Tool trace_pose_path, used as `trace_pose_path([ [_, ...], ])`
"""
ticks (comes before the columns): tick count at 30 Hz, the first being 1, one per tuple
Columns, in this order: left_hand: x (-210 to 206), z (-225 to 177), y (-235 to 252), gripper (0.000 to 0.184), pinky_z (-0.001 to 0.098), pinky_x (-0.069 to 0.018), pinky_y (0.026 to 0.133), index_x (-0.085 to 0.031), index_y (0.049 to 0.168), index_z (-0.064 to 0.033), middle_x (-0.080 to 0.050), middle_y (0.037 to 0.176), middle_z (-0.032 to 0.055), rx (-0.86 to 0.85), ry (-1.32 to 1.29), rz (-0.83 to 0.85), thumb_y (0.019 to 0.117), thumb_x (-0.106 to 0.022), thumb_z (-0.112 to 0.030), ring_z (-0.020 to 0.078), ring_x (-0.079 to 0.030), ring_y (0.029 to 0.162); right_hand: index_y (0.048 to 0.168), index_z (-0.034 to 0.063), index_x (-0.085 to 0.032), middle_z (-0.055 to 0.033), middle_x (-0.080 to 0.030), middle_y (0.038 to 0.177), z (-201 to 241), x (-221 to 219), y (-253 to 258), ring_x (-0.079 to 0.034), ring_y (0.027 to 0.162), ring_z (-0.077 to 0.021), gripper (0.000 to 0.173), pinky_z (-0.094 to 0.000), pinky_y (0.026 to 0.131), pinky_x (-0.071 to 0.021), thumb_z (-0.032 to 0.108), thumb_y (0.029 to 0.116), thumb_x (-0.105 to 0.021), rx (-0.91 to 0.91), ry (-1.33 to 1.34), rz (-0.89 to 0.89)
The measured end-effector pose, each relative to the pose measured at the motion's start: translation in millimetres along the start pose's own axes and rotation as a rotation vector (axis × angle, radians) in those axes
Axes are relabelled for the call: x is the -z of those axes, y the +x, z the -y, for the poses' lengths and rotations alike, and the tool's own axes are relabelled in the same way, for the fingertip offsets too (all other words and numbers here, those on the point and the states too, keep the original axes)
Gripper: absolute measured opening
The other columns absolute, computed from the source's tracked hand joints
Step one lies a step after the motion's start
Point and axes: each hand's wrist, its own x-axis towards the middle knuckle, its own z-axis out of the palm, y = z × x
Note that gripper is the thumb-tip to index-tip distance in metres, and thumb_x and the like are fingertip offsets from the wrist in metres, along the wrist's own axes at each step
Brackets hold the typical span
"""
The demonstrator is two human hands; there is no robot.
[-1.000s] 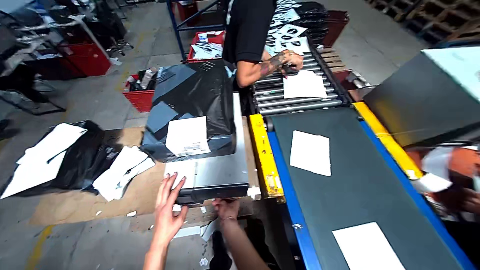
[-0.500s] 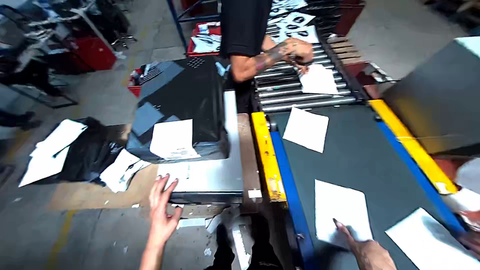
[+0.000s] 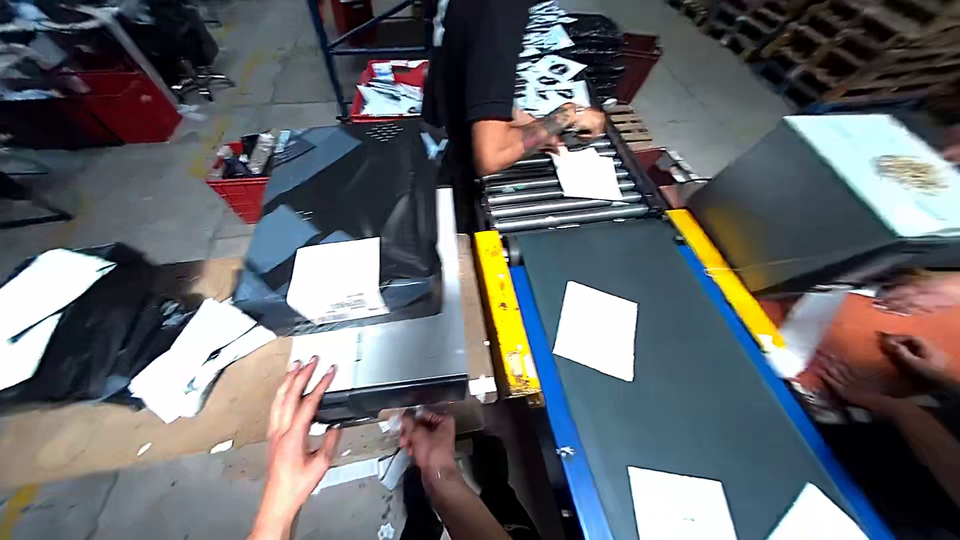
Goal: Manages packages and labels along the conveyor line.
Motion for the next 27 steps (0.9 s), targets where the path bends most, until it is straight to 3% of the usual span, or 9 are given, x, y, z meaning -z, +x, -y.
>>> trace_pose_path([
  [2,-0.9,1.1,3.6,0.066,0.0568,-0.015,0.126,-0.056,0.146,-0.0161,-0.042,0.16,0.0145,-0.035,-0.002,0.03,0.0817,-0.061,-0.03,0.0384,-0.022,0.155,0.089,-0.004,-0.074,-0.0084,-0.072,0.069,-2.4,86.6,7.1,-0.067,0.056,-0.013,0.016,-0.0303,0.054,-0.058,0.011,0.0945,-0.074,0.096,-0.057,-0.027],
  [6,-7.1,1.5,5.6,0.068,0.0583,-0.0106,0.125,-0.053,0.146,-0.0133,-0.041,0.158,0.0214,-0.04,0.028,0.035,0.0805,-0.063,-0.026,0.0438,-0.02,0.154,0.094,-0.0054,-0.071,-0.0115,-0.072,0.078,19.7,325.7,109.8,-0.068,0.068,-0.0213,0.032,-0.0433,0.07,-0.0577,0.024,0.1031,-0.064,0.132,-0.222,-0.615],
  [9,-13.5,-8.6,5.9,0.064,0.0561,-0.0109,0.125,-0.057,0.141,-0.0095,-0.043,0.156,0.0221,0.002,0.087,-0.018,0.081,-0.058,-0.03,0.0432,-0.022,0.153,0.098,0.0017,-0.076,-0.0159,-0.076,0.092,14.4,413.1,122.9,-0.073,0.085,-0.0305,0.06,-0.0543,0.081,-0.0565,0.06,0.0873,-0.075,-0.206,-0.712,-0.782],
  [11,-16.1,-15.7,10.3,0.063,0.0567,-0.0124,0.125,-0.059,0.139,-0.0059,-0.042,0.157,0.0226,0.037,0.075,-0.037,0.0817,-0.058,-0.031,0.0434,-0.021,0.153,0.118,-0.0024,-0.071,-0.0274,-0.07,0.118,12.5,429.1,78.4,-0.067,0.114,-0.0438,0.092,-0.066,0.096,-0.0507,0.079,0.0762,-0.071,-0.376,-1.005,-0.739],
  [15,-9.1,-9.1,6.7,0.059,0.058,-0.017,0.126,-0.062,0.139,-0.0119,-0.044,0.158,0.015,0.086,0.029,-0.084,0.0817,-0.061,-0.026,0.0385,-0.024,0.154,0.111,-0.0097,-0.071,-0.0343,-0.07,0.108,-19.0,362.1,10.5,-0.068,0.106,-0.0514,0.099,-0.0711,0.089,-0.0508,0.085,0.0852,-0.052,-0.236,-1.103,-0.576],
  [18,-7.8,-6.5,2.2,0.061,0.06,-0.019,0.125,-0.062,0.14,-0.0186,-0.044,0.159,0.0072,0.106,0.018,-0.072,0.0797,-0.061,-0.023,0.0345,-0.023,0.155,0.082,0.0001,-0.074,-0.0173,-0.07,0.073,-50.3,208.1,3.9,-0.069,0.068,-0.0343,0.059,-0.0596,0.068,-0.0571,0.057,0.0927,-0.069,0.122,-0.81,-0.17],
  [21,-4.1,-3.8,0.1,0.064,0.0615,-0.0218,0.124,-0.06,0.143,-0.0221,-0.041,0.161,0.0029,0.101,-0.002,-0.04,0.0792,-0.061,-0.022,0.0326,-0.021,0.156,0.096,0.0046,-0.078,-0.0065,-0.077,0.081,-51.8,76.2,21.3,-0.073,0.068,-0.0188,0.033,-0.0404,0.065,-0.0633,0.038,0.0962,-0.073,0.128,-0.418,0.118],
  [24,-1.2,-2.5,-1.0,0.065,0.0603,-0.0235,0.124,-0.059,0.145,-0.0235,-0.04,0.162,0.0005,0.092,-0.006,-0.02,0.0794,-0.06,-0.021,0.0305,-0.021,0.156,0.105,0.0001,-0.074,-0.0087,-0.077,0.083,-14.4,5.8,27.8,-0.07,0.062,-0.0152,0.029,-0.0307,0.054,-0.0558,0.028,0.096,-0.076,-0.13,-0.137,0.063],
  [27,1.9,0.7,-1.1,0.064,0.0596,-0.0242,0.123,-0.058,0.146,-0.0239,-0.041,0.162,0.0005,0.064,0.004,-0.019,0.0813,-0.058,-0.025,0.0303,-0.022,0.156,0.103,-0.0082,-0.063,-0.0127,-0.071,0.071,-12.6,-23.6,32.1,-0.062,0.051,-0.0127,0.013,-0.0254,0.045,-0.0484,-0.003,0.0939,-0.07,-0.069,0.132,-0.035],
])
